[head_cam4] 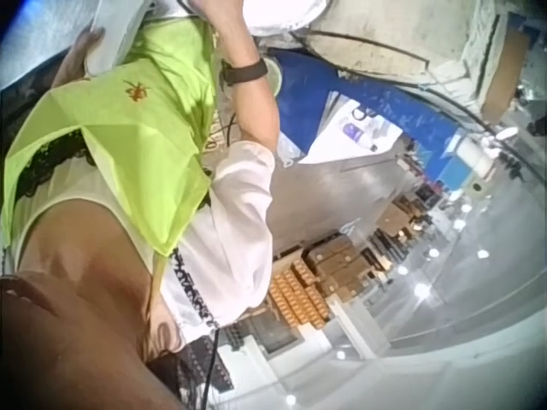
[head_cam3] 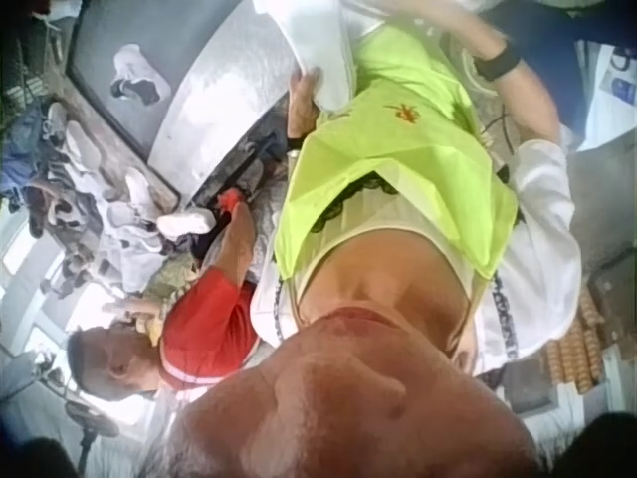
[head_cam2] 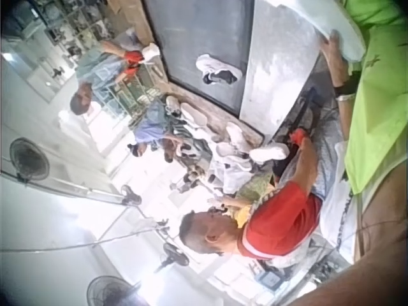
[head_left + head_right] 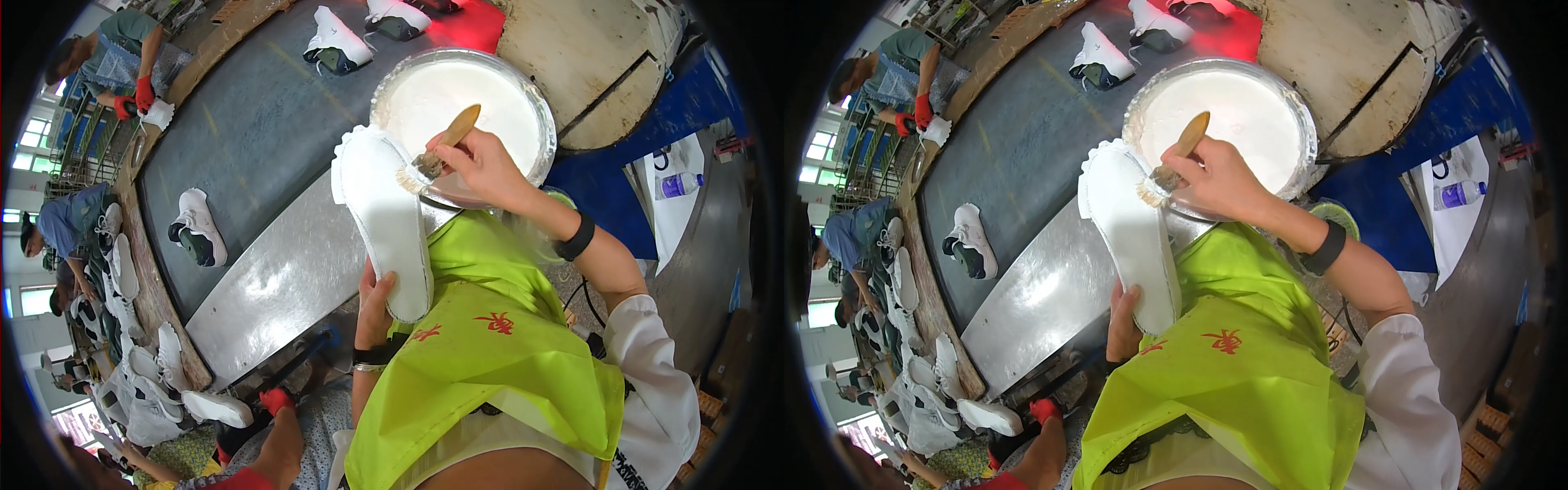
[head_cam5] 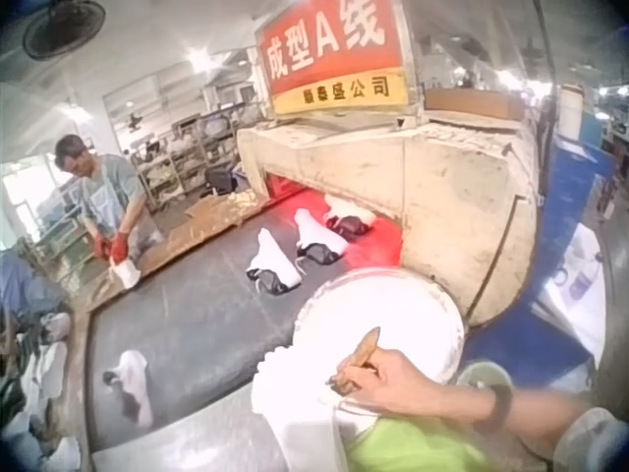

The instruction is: Applying white adhesive to the bottom of shoe soles using a brush on an assembly line.

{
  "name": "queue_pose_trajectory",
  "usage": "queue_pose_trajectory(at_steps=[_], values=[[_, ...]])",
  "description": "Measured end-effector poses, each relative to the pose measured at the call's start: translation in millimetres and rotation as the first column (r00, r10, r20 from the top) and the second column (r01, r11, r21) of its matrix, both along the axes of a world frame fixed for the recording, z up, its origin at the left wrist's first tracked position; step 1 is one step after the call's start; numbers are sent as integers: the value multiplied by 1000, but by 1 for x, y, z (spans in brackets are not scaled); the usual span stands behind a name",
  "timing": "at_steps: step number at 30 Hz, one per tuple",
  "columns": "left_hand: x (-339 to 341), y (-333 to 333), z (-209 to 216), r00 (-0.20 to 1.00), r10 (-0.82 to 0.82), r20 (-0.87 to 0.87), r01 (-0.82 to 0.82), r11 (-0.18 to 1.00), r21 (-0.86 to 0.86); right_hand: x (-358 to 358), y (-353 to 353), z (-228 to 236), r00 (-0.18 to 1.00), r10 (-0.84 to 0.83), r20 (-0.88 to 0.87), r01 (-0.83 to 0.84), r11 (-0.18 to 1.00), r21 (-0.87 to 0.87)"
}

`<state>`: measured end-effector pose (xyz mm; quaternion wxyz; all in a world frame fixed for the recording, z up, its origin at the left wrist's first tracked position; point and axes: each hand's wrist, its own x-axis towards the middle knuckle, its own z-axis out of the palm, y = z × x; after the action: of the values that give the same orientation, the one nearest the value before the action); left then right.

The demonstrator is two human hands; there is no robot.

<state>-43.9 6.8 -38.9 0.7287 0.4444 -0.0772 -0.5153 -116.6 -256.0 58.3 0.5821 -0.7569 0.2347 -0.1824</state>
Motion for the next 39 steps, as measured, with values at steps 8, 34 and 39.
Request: queue_pose_trajectory(at_steps=[8, 34, 39], values=[[0, 0, -4, 1000, 0, 14, -1, 998, 58, 66, -33, -4, 978, -139, 154, 140, 990, 5], [1, 6, -3, 997, 52, -59, -47, 995, 83, 23, 21, 22, 958, -84, 273, 158, 952, -263], [1, 14, 0, 996, 78, -42, -75, 994, 83, 15, 40, 0, 962, 31, 271, 90, 902, -422]])
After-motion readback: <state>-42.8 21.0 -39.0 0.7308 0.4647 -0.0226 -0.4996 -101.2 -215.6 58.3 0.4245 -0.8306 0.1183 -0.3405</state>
